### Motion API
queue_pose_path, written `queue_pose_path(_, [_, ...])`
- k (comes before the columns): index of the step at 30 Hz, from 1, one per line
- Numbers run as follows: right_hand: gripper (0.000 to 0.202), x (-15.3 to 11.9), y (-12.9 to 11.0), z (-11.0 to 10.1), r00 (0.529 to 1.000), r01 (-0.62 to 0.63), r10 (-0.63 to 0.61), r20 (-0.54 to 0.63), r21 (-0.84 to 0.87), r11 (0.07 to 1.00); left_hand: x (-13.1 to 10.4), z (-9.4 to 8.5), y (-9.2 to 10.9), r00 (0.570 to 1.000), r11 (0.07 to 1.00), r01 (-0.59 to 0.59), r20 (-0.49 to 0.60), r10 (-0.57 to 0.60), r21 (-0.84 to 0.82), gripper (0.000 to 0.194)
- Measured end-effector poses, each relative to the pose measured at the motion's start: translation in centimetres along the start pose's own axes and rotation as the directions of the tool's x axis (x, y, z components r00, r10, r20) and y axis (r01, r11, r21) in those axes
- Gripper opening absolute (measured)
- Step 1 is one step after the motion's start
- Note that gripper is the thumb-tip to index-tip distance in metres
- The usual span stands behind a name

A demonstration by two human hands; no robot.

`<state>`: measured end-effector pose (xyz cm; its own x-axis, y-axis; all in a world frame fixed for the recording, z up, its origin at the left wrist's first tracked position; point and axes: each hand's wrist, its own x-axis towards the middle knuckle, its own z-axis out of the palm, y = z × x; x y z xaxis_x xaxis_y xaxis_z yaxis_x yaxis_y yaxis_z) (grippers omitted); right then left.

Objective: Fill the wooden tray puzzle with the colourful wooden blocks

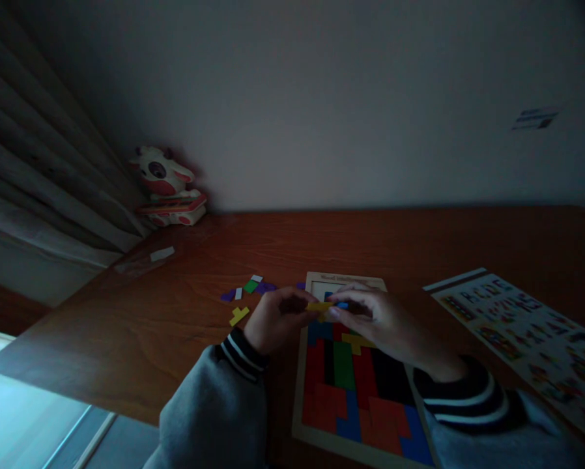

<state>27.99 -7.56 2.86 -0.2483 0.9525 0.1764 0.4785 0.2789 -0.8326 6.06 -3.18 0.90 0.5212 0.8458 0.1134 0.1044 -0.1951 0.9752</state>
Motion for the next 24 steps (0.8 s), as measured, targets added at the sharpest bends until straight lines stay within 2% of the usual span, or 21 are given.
queue_pose_path(4, [0.022, 0.1, -0.9, 0.0, 1.000, 0.017, -0.017, 0.003, -0.003, 1.000, 0.1, 1.2, -0.1, 1.000, 0.996, 0.012, -0.013, -0.013, -0.089, 0.035])
queue_pose_path(9, [0.022, 0.1, -1.2, -0.2, 1.000, -0.026, 0.028, -0.012, 0.135, 0.991, 0.3, 1.1, -0.1, 0.996, 0.981, 0.023, -0.076, -0.038, -0.191, 0.033])
queue_pose_path(14, [0.026, 0.3, -1.0, 0.0, 0.998, -0.054, 0.061, -0.019, 0.269, 0.962, 0.4, 1.1, 0.8, 0.992, 0.964, 0.031, -0.108, -0.061, -0.262, 0.031])
queue_pose_path(19, [0.028, 0.4, -1.1, 0.3, 0.995, -0.079, 0.095, -0.028, 0.350, 0.933, 0.3, 1.7, 1.0, 0.987, 0.910, 0.060, -0.114, -0.116, -0.409, 0.028])
queue_pose_path(22, [0.028, 0.5, -0.9, 0.5, 0.993, -0.091, 0.112, -0.035, 0.374, 0.923, 0.3, 1.7, 0.9, 0.977, 0.896, 0.036, -0.174, -0.126, -0.443, 0.026])
queue_pose_path(24, [0.029, 0.5, -0.6, 0.4, 0.990, -0.075, 0.112, -0.090, 0.340, 0.938, 0.4, 1.5, 0.8, 0.958, 0.895, 0.008, -0.252, -0.134, -0.446, 0.026])
